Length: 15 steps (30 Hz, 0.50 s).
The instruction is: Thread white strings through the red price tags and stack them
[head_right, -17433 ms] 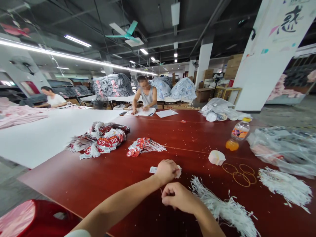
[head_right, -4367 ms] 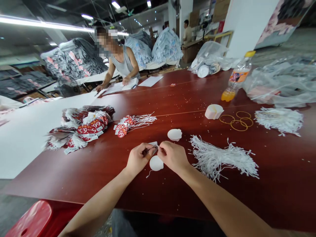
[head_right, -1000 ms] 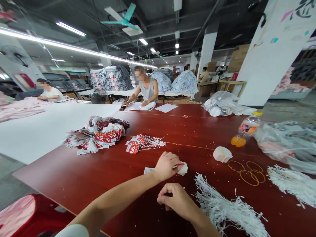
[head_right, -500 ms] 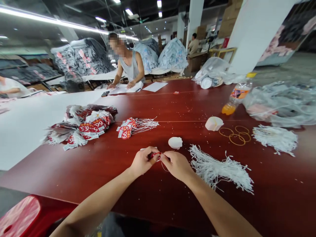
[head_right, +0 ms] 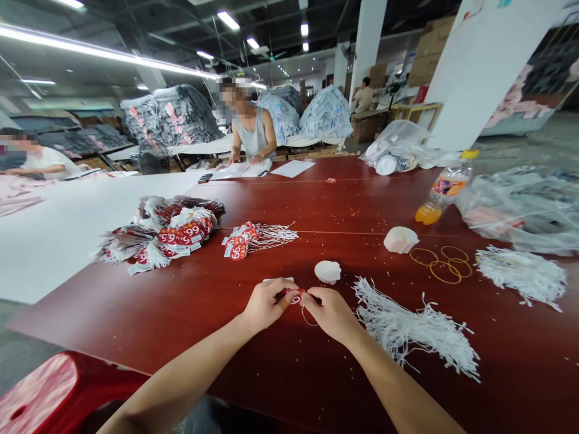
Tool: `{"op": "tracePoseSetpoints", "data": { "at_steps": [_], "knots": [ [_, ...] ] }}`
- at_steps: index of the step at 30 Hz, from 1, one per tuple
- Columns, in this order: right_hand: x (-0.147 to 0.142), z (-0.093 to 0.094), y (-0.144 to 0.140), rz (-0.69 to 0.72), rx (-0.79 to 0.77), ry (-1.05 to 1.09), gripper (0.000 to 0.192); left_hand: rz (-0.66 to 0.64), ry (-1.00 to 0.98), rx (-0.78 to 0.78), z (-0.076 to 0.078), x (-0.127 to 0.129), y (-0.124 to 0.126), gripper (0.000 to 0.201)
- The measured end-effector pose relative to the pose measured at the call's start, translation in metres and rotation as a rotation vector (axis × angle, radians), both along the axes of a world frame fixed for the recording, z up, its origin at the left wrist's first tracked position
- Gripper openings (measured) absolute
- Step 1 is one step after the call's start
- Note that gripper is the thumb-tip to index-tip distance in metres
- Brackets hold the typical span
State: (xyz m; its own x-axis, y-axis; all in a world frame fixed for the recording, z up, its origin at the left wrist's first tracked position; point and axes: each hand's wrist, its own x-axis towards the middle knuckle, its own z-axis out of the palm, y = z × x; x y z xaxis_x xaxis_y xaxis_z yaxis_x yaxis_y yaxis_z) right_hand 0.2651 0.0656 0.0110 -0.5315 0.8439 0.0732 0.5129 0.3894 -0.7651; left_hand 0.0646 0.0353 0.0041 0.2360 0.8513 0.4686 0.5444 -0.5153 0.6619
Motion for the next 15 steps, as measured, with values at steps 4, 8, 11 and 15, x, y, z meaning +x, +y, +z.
{"op": "tracePoseSetpoints", "data": {
  "at_steps": [4,8,11,15],
  "knots": [
    [0.001,-0.001,0.0,-0.032,-0.027,0.021,0.046,-0.059,-0.015,0.02,0.003,-0.003,0.001,0.013],
    [0.003,-0.002,0.003,-0.129,-0.015,0.048,0.043,-0.022,-0.093,-0.015,-0.005,-0.004,0.001,0.013],
    [0.008,0.0,0.006,-0.073,-0.047,0.15,0.041,-0.016,-0.017,0.014,-0.01,-0.001,-0.001,0.013],
    [0.017,-0.003,0.015,-0.099,-0.089,0.137,0.036,-0.15,0.273,0.13,-0.003,-0.001,-0.005,0.028]
  ]
}}
